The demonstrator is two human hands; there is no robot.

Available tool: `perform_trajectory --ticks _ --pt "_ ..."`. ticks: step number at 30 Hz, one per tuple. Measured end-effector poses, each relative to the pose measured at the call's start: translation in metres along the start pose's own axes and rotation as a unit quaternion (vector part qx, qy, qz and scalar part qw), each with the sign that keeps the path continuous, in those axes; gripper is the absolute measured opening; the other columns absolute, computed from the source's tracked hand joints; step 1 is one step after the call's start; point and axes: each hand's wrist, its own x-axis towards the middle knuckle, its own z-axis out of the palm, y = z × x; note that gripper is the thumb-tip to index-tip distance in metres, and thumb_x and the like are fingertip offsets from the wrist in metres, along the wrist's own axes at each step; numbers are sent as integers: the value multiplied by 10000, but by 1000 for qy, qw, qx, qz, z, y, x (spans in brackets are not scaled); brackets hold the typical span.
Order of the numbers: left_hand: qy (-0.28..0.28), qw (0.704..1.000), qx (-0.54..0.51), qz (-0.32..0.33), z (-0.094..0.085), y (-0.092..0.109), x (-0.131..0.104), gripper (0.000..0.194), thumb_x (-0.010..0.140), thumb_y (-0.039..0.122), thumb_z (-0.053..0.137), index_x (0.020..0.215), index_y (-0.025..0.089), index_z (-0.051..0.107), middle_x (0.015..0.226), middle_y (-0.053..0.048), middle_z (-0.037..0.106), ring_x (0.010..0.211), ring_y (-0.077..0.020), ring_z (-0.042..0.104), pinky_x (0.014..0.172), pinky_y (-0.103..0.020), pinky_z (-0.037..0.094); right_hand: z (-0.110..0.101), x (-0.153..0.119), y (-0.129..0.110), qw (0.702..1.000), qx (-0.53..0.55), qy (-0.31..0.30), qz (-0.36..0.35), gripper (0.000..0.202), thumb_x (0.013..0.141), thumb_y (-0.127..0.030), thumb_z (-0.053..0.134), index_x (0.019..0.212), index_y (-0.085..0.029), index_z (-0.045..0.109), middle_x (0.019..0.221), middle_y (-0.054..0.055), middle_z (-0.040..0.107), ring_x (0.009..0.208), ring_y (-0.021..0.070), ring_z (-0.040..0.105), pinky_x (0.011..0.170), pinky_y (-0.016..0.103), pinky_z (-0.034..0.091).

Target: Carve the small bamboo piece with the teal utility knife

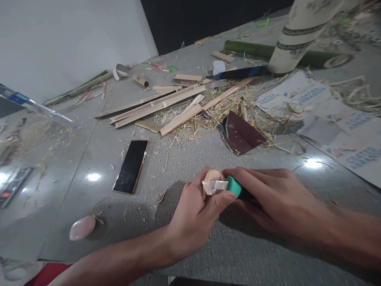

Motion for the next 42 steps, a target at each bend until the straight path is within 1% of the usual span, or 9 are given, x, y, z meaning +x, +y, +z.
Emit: perform_trajectory --ticks 2,5,7,13,18,24,31,36,42 --pt "10 999 25 27 0 -3 -2 374 1151 579 683 1051 226 610 720 60 464 615 -112 394 568 -267 360 -2 3 -2 999 20 -3 35 175 1256 -386 458 1166 -252 525 805 -20 752 587 171 714 507 300 439" --pt "23 997 59 52 -1 -3 -1 432 1156 629 649 1027 218 628 758 34 506 653 -123 436 574 -273 374 -5 5 0 998 33 -1 57 248 1263 -449 437 1127 -257 517 712 -37 690 507 171 641 466 307 395" --pt "26 997 51 49 -2 0 2 427 1122 615 704 999 219 602 758 33 519 670 -126 445 586 -276 372 -5 4 2 998 34 -4 46 260 1264 -451 421 1151 -246 535 732 -26 700 524 174 644 481 309 397" --pt "9 998 7 59 -4 10 6 390 1019 429 818 909 235 499 719 75 395 642 -100 316 567 -275 302 -4 0 7 994 97 -51 20 174 1232 -363 513 1143 -229 579 910 28 786 698 169 727 589 317 423" --pt "0 997 45 57 -5 12 4 400 977 436 852 908 241 509 696 69 426 629 -111 345 563 -289 304 -5 3 8 991 124 -56 -14 193 1247 -378 502 1272 -211 594 919 11 763 705 152 700 632 294 459" --pt "-2 996 75 47 -6 15 5 403 972 462 833 906 247 499 667 76 430 607 -112 336 553 -292 290 -6 2 10 989 131 -73 -19 130 1232 -335 521 1225 -218 579 897 -4 739 672 137 649 618 296 411" --pt "-16 987 124 98 -10 10 3 363 1068 500 764 971 238 532 718 69 484 627 -120 429 607 -297 338 -4 1 11 992 107 -61 -38 250 1270 -411 445 1340 -202 563 910 -7 744 704 153 703 632 307 444" --pt "-3 988 122 90 -8 9 3 389 1093 493 740 924 235 503 752 59 508 660 -117 458 639 -298 340 -3 1 9 997 63 -19 -34 222 1257 -406 484 1286 -213 591 932 12 785 705 156 730 623 299 475" --pt "11 993 111 47 -5 8 3 397 1081 529 737 922 242 514 725 67 449 666 -130 407 649 -305 348 -1 -2 7 1000 -7 -2 -22 157 1224 -335 507 1269 -215 596 974 34 823 710 183 763 590 322 483"
